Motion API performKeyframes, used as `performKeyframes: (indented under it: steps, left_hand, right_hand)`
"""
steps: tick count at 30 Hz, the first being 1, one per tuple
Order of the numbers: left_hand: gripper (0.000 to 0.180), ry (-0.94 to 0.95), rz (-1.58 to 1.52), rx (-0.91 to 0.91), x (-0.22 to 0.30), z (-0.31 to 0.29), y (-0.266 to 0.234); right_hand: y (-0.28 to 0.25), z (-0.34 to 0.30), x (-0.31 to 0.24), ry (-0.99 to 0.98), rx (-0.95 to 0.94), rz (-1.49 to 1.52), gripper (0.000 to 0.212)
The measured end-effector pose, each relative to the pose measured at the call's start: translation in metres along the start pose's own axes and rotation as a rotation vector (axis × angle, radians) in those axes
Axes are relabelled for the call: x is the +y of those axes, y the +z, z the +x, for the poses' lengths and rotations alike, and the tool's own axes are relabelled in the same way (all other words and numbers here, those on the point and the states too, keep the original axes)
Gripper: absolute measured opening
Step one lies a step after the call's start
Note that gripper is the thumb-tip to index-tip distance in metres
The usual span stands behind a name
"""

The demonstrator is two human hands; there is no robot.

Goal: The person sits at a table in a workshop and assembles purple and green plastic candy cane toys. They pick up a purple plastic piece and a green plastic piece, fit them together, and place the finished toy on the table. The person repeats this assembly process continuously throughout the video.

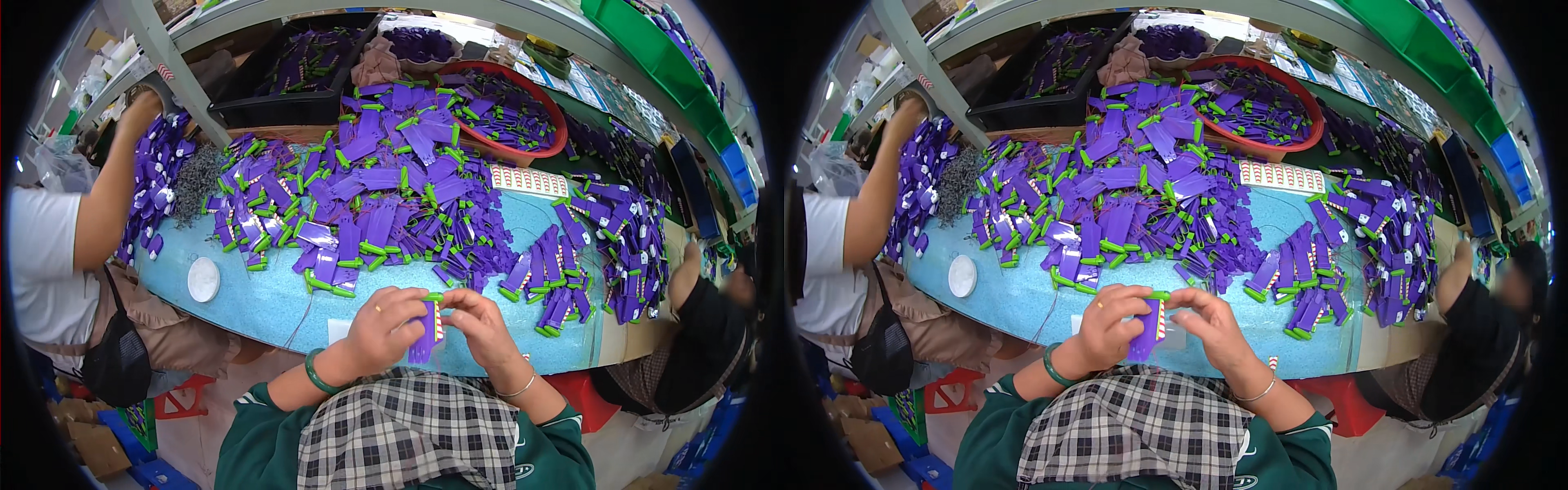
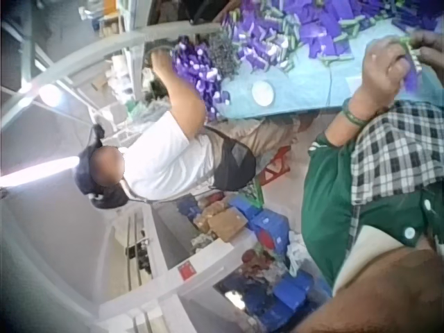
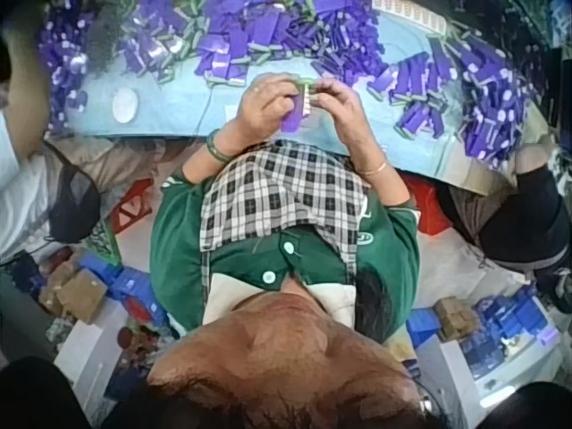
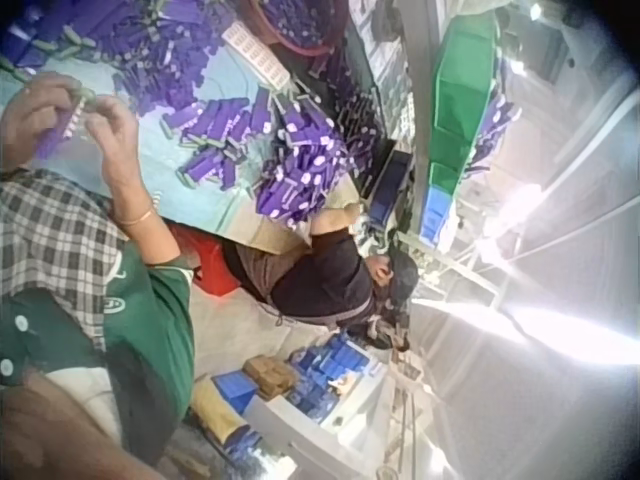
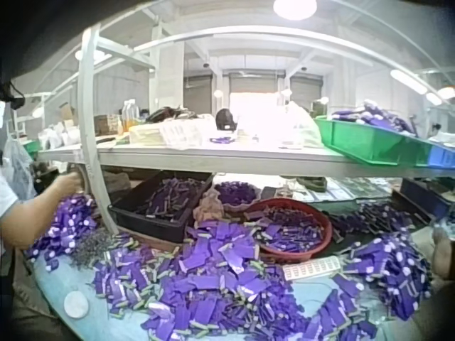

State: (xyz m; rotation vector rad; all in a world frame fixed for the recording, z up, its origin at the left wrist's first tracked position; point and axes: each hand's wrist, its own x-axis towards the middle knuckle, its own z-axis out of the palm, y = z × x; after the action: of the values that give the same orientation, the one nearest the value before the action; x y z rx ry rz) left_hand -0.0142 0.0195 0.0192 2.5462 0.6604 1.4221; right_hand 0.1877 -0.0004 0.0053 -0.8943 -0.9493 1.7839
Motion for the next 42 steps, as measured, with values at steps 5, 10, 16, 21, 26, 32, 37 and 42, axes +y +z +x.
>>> performKeyframes:
  steps: [5, 10, 16, 21, 26, 32, 37, 42]
  left_hand:
    - [0.022, 0.216, 0.088, -0.036, 0.002, -0.007, 0.007]
    - [0.020, 0.295, 0.016, 0.005, 0.005, -0.009, 0.009]
    - [0.014, 0.340, 0.027, 0.011, 0.006, -0.012, 0.006]
    - [0.012, 0.296, 0.019, -0.009, 0.009, -0.015, 0.010]
    - [0.015, -0.003, -0.118, 0.021, 0.007, -0.017, 0.019]
    - [0.017, -0.613, -0.616, -0.258, 0.002, 0.002, 0.038]
    - [0.021, -0.306, 0.044, -0.355, -0.039, 0.007, 0.064]
    - [0.020, -0.258, 0.181, -0.279, -0.046, 0.007, 0.070]
  right_hand:
    - [0.009, 0.004, -0.013, 0.083, -0.034, 0.049, 0.009]
    - [0.008, 0.005, -0.010, 0.081, -0.060, 0.009, 0.008]
    - [0.016, -0.003, -0.005, 0.287, -0.059, 0.029, 0.021]
    - [0.009, -0.026, -0.007, 0.408, -0.108, -0.053, 0.032]
    - [-0.017, -0.037, 0.001, 0.070, -0.122, -0.133, 0.025]
    - [-0.025, -0.026, 0.016, -0.445, 0.075, -0.759, 0.012]
    - [-0.045, -0.021, 0.032, -0.245, 0.348, -0.005, 0.024]
    - [-0.044, -0.026, 0.027, -0.311, 0.340, -0.164, 0.033]
